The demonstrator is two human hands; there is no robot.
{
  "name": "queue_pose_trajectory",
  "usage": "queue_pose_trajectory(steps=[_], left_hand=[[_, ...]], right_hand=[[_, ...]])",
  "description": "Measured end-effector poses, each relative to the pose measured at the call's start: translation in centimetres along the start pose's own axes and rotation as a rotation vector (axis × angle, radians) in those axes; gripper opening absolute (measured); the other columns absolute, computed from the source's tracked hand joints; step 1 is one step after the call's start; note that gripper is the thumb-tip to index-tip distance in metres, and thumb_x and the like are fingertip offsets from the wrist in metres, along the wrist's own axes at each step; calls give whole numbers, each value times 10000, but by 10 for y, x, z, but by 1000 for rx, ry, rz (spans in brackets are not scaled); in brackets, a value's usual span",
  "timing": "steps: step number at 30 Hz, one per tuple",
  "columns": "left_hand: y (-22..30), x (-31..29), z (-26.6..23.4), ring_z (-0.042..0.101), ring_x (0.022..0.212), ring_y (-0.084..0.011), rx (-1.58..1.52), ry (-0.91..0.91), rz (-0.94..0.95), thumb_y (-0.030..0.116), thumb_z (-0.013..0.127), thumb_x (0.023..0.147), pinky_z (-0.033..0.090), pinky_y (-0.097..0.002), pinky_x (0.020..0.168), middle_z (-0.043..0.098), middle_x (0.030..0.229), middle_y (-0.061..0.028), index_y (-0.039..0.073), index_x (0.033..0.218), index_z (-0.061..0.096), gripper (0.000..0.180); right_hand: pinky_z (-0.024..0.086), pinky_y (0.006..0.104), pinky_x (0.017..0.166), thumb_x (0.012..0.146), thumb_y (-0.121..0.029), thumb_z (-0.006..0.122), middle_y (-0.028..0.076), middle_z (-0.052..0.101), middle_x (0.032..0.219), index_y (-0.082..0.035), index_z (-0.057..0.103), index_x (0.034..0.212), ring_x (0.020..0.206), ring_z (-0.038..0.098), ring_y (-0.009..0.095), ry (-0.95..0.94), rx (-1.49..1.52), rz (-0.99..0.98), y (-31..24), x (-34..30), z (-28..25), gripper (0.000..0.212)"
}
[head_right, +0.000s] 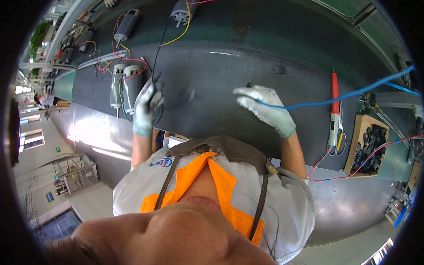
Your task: The person assembles components onto electric motors and connects wires to them on an industrial workbench. This is done using pliers and a soldering iron to secure the connections.
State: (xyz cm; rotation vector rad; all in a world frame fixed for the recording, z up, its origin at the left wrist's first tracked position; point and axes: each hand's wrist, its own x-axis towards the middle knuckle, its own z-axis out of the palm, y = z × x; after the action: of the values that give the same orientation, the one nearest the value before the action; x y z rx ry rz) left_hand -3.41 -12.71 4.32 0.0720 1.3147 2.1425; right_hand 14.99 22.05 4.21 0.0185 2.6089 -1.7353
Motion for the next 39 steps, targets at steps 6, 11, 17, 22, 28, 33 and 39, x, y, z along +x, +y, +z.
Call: queue_pose_trajectory(steps=[6, 11, 17, 22, 28, 33, 39], left_hand=[[-15, -126, 7, 601, 663, -53, 560, 59, -328, 266, 598, 1038, 467, -212, 577, 695, 884, -28, 6, 1198, 661, 312], [-33, -119, -2, 620, 869, -66, 896, -400, -249, 176, 698, 977, 523, -241, 758, 710, 964, -6, 32, 1159, 734, 235], [-38, -43, 89, 646, 900, -74, 455, -181, 45, 188, 656, 995, 517, -233, 842, 712, 972, -40, -33, 1162, 706, 281], [-45, -11, 136, 667, 887, -75, 41, -113, -3, 186, 611, 1031, 535, -226, 812, 724, 977, -50, -24, 1159, 698, 261], [-54, -5, 146, 685, 857, -79, 61, -91, 48, 171, 589, 1044, 556, -214, 786, 734, 996, -55, -8, 1134, 703, 231], [-55, -5, 148, 669, 880, -70, 93, -112, 47, 165, 601, 1039, 540, -208, 814, 733, 1003, -46, -2, 1147, 705, 225], [-52, -5, 150, 656, 917, -74, 246, -133, 139, 147, 609, 1032, 529, -225, 852, 732, 1015, -42, -10, 1184, 699, 236]], right_hand=[[466, 253, 628, 983, -150, 573, 35, 654, 762, -72, 592, 1412, 659, 554, 72, 229, 262, 48, -31, 28, 28, 436], [487, 237, 651, 961, -109, 572, 52, 675, 760, -47, 414, 1540, 692, 616, 80, 170, 670, -26, -46, 21, 41, 603], [498, 262, 619, 953, -122, 560, 85, 685, 746, -41, 356, 1564, 669, 637, 117, 23, 805, -75, -52, 6, 51, 649], [495, 271, 599, 942, -99, 559, 101, 679, 744, -36, 358, 1563, 651, 638, 135, 48, 846, -27, -43, 4, 49, 656], [481, 277, 542, 920, -110, 590, 101, 670, 736, 18, 365, 1541, 607, 617, 147, 107, 896, -24, -36, 7, 50, 672], [472, 275, 502, 912, -138, 613, 114, 692, 826, 65, 363, 1524, 578, 600, 144, 136, 939, -50, -31, 9, 51, 691], [474, 275, 499, 909, -137, 611, 152, 706, 1009, 44, 366, 1532, 537, 572, 132, 94, 932, -36, -30, 7, 48, 693]])
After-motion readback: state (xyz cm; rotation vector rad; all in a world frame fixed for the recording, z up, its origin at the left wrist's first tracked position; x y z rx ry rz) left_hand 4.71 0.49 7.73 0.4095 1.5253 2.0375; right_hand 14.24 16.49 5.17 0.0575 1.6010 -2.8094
